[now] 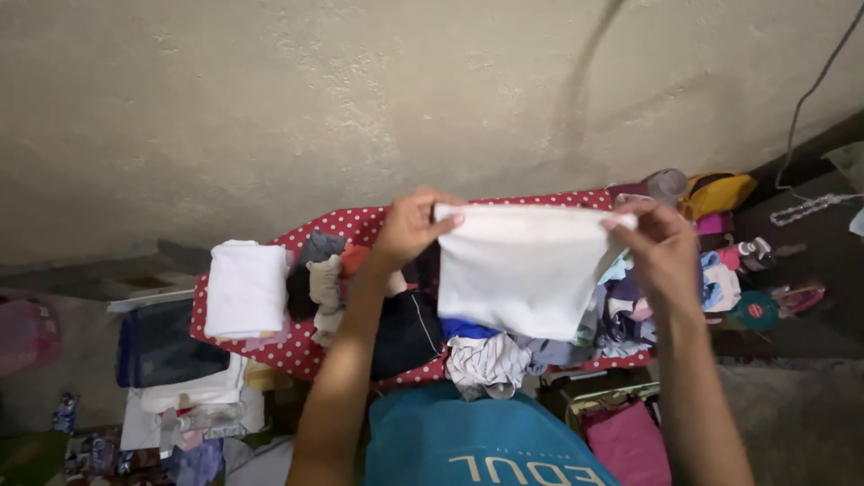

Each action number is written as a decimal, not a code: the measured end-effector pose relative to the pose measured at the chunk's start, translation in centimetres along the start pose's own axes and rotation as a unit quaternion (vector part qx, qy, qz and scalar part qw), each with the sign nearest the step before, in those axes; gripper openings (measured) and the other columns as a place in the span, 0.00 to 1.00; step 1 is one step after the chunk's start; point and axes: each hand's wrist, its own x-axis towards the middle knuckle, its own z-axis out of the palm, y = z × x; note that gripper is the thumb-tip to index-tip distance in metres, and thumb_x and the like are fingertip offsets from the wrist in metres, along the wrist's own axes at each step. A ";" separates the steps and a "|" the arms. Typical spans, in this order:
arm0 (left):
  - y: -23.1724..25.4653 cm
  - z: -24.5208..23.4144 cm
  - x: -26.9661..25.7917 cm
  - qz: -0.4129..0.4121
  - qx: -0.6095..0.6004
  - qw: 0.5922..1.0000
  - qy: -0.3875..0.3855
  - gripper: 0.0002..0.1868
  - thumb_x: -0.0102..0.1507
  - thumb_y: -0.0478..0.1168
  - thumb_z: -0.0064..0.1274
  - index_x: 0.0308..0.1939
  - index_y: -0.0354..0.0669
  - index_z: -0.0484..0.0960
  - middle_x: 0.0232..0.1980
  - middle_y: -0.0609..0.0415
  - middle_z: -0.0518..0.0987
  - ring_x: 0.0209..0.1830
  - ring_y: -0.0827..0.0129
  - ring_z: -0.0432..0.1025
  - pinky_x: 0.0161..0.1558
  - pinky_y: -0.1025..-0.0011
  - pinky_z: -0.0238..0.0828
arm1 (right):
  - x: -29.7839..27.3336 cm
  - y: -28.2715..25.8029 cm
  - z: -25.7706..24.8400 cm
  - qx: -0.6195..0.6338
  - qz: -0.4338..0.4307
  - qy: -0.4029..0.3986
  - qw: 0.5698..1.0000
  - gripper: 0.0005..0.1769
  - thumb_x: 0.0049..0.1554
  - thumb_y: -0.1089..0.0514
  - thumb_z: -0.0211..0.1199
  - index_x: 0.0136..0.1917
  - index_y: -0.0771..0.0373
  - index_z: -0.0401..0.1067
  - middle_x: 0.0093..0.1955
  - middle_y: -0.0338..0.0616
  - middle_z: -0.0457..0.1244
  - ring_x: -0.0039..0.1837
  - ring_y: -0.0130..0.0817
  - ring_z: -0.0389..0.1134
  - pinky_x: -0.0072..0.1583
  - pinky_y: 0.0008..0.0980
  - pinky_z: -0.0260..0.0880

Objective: Sorting and folding a pile of clean laundry on an ironing board.

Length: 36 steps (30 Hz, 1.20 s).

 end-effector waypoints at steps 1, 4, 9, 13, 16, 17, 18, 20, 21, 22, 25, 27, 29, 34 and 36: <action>2.8 0.7 0.2 0.001 0.000 1.000 -0.001 0.11 0.63 0.31 0.62 0.50 0.33 0.83 0.49 0.53 0.81 0.49 0.73 0.77 0.52 0.75 0.76 | 0.1 -1.4 -0.4 0.000 -0.001 0.001 1.000 0.10 0.55 0.68 0.70 0.50 0.61 0.76 0.49 0.41 0.69 0.49 0.28 0.70 0.51 0.27 0.72; 10.4 2.5 0.4 0.097 0.073 0.992 0.019 0.12 0.64 0.30 0.63 0.52 0.32 0.85 0.53 0.51 0.76 0.52 0.69 0.75 0.54 0.74 0.76 | 0.1 -3.8 -2.1 0.076 -0.176 -0.034 0.981 0.13 0.59 0.69 0.72 0.55 0.61 0.76 0.53 0.42 0.68 0.56 0.29 0.70 0.60 0.32 0.74; 12.2 2.9 -2.3 0.200 0.260 0.945 0.005 0.13 0.59 0.32 0.68 0.46 0.45 0.87 0.57 0.51 0.74 0.55 0.66 0.76 0.55 0.73 0.80 | -3.7 -4.3 -2.0 -0.153 -0.295 -0.072 0.941 0.18 0.52 0.66 0.75 0.56 0.58 0.79 0.62 0.41 0.60 0.66 0.28 0.64 0.60 0.34 0.77; 2.4 0.9 -6.1 0.124 0.295 0.947 -0.041 0.15 0.55 0.32 0.65 0.45 0.45 0.88 0.50 0.51 0.77 0.49 0.67 0.77 0.49 0.70 0.78 | -7.0 3.8 0.0 -0.295 -0.227 -0.125 0.920 0.27 0.38 0.64 0.79 0.53 0.61 0.79 0.61 0.44 0.61 0.63 0.36 0.66 0.61 0.36 0.74; -8.9 -0.6 -9.8 0.045 0.310 0.949 -0.028 0.12 0.53 0.30 0.62 0.40 0.45 0.88 0.45 0.52 0.79 0.47 0.63 0.77 0.49 0.67 0.74 | -9.6 11.2 0.5 -0.369 -0.149 -0.154 0.904 0.28 0.39 0.71 0.73 0.55 0.63 0.78 0.61 0.49 0.60 0.61 0.40 0.66 0.58 0.33 0.75; -11.6 -0.7 -10.9 0.023 0.327 0.944 -0.027 0.12 0.53 0.30 0.62 0.40 0.45 0.87 0.46 0.52 0.79 0.49 0.62 0.76 0.51 0.67 0.74 | -10.3 12.3 0.7 -0.391 -0.122 -0.185 0.893 0.30 0.39 0.75 0.69 0.57 0.63 0.77 0.62 0.50 0.60 0.58 0.41 0.67 0.54 0.32 0.75; -14.2 -0.7 -12.1 0.000 0.344 0.939 -0.028 0.12 0.54 0.31 0.62 0.41 0.46 0.87 0.48 0.52 0.78 0.51 0.62 0.75 0.53 0.66 0.73 | -11.1 13.4 0.9 -0.411 -0.094 -0.216 0.881 0.32 0.40 0.79 0.65 0.58 0.64 0.76 0.63 0.51 0.60 0.56 0.42 0.67 0.50 0.31 0.76; -9.9 1.6 -11.7 -0.026 0.388 0.921 -0.020 0.17 0.52 0.34 0.65 0.45 0.45 0.85 0.50 0.51 0.77 0.53 0.58 0.73 0.55 0.64 0.71 | -11.4 13.1 1.1 -0.410 -0.104 -0.209 0.882 0.29 0.41 0.79 0.63 0.57 0.65 0.76 0.61 0.50 0.62 0.55 0.41 0.68 0.49 0.32 0.75; -7.8 2.7 -11.5 -0.049 0.431 0.901 -0.012 0.23 0.49 0.37 0.69 0.48 0.44 0.83 0.52 0.49 0.76 0.55 0.55 0.71 0.56 0.61 0.69 | -11.5 13.0 1.3 -0.409 -0.116 -0.201 0.882 0.27 0.43 0.80 0.61 0.55 0.66 0.76 0.58 0.48 0.65 0.55 0.41 0.69 0.48 0.34 0.74; -6.0 4.6 -11.0 -0.050 0.431 0.901 -0.013 0.23 0.49 0.37 0.69 0.48 0.44 0.83 0.52 0.49 0.76 0.55 0.55 0.71 0.56 0.61 0.69 | -11.3 12.2 1.7 -0.409 -0.115 -0.202 0.883 0.27 0.43 0.80 0.61 0.55 0.66 0.76 0.58 0.48 0.65 0.55 0.41 0.69 0.48 0.34 0.74; -3.3 10.1 -10.2 0.015 0.465 0.885 -0.024 0.49 0.35 0.46 0.77 0.60 0.38 0.76 0.57 0.43 0.71 0.60 0.45 0.63 0.57 0.51 0.59 | -10.9 9.9 2.9 -0.371 -0.252 -0.184 0.875 0.21 0.44 0.77 0.64 0.52 0.67 0.75 0.54 0.49 0.65 0.56 0.48 0.69 0.56 0.41 0.70; -5.0 13.5 -10.2 0.129 0.448 0.885 -0.017 0.49 0.36 0.50 0.74 0.59 0.32 0.76 0.57 0.38 0.71 0.57 0.42 0.64 0.54 0.50 0.60 | -10.6 8.1 3.6 -0.355 -0.235 -0.206 0.881 0.23 0.44 0.77 0.62 0.53 0.65 0.73 0.53 0.49 0.65 0.56 0.50 0.68 0.55 0.42 0.70; -7.7 14.7 -10.2 0.138 0.468 0.873 -0.001 0.35 0.46 0.43 0.68 0.56 0.35 0.78 0.56 0.44 0.74 0.58 0.49 0.67 0.57 0.54 0.62 | -10.1 9.6 3.2 -0.354 -0.212 -0.186 0.892 0.23 0.45 0.75 0.64 0.55 0.64 0.70 0.54 0.49 0.64 0.56 0.48 0.68 0.57 0.41 0.69; -5.7 14.9 -9.4 0.154 0.471 0.868 0.017 0.11 0.64 0.33 0.57 0.51 0.40 0.81 0.46 0.52 0.78 0.51 0.57 0.71 0.54 0.59 0.65 | -7.7 7.2 4.1 -0.368 -0.228 -0.164 0.886 0.36 0.40 0.72 0.65 0.64 0.63 0.65 0.60 0.51 0.61 0.63 0.53 0.60 0.64 0.46 0.63; -4.6 14.3 -8.8 0.158 0.409 0.897 0.049 0.11 0.61 0.33 0.57 0.48 0.37 0.82 0.44 0.50 0.80 0.48 0.54 0.72 0.51 0.59 0.65 | -6.2 5.9 4.7 -0.386 -0.252 -0.215 0.861 0.43 0.34 0.68 0.69 0.65 0.63 0.66 0.68 0.52 0.59 0.68 0.56 0.56 0.67 0.54 0.54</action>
